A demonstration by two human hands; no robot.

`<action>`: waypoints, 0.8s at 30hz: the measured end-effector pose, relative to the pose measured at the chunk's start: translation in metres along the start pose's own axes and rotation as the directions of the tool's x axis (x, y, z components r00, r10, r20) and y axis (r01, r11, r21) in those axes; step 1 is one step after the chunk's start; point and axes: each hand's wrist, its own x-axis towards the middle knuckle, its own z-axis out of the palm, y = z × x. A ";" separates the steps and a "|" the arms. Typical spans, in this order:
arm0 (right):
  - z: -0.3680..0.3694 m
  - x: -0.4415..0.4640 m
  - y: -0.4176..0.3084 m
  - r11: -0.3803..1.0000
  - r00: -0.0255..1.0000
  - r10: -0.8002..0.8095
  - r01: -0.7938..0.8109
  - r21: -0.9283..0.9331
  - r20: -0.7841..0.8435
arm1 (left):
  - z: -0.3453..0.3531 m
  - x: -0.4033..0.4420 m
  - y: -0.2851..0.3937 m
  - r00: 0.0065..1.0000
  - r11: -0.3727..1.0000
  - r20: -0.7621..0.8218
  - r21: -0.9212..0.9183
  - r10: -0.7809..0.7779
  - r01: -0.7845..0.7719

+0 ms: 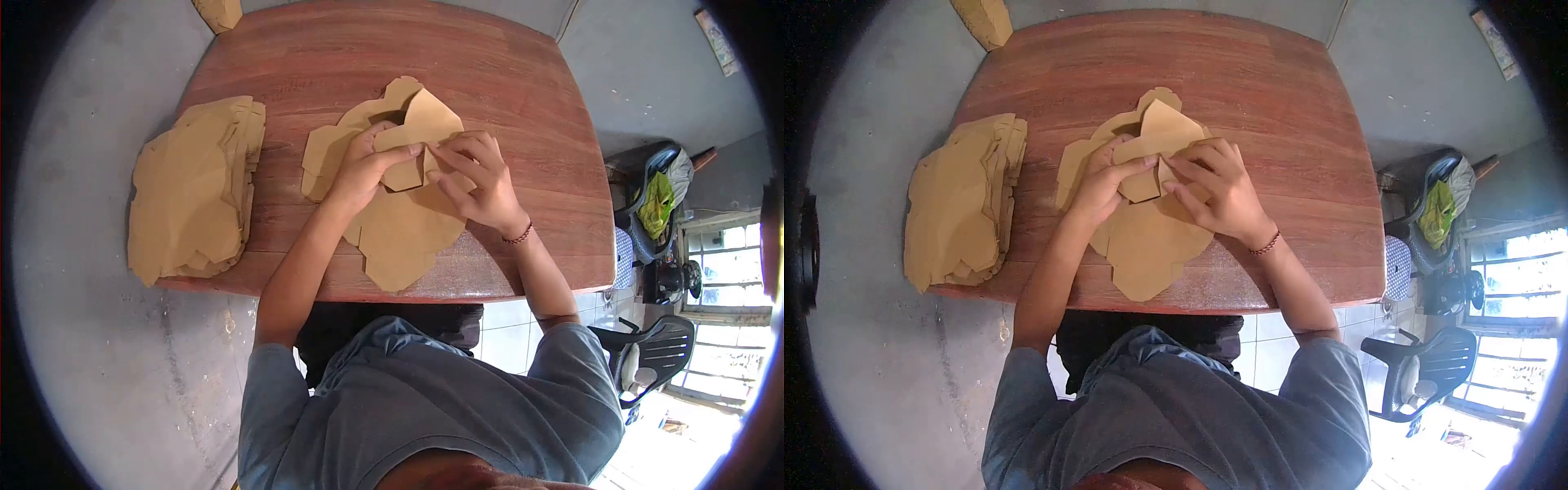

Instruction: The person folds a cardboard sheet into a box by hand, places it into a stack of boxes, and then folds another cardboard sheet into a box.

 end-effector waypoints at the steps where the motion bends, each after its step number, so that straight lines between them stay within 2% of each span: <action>1: -0.001 0.001 -0.001 1.000 1.000 0.001 -0.001 -0.002 0.000 | 0.000 0.001 0.000 1.000 1.000 0.002 -0.001 0.000 0.000; 6: -0.007 0.004 -0.005 0.997 0.997 -0.027 0.032 -0.077 0.067 | 0.006 -0.002 0.006 0.996 0.998 -0.067 0.036 0.062 -0.060; 15: -0.009 0.005 -0.001 0.984 0.991 -0.126 0.131 -0.118 0.043 | 0.005 -0.004 0.005 0.990 0.991 -0.099 0.102 0.101 -0.091; 24: -0.010 0.006 -0.002 0.986 0.996 -0.089 0.092 -0.140 0.029 | 0.004 -0.005 0.001 0.997 0.993 -0.053 0.113 0.051 -0.045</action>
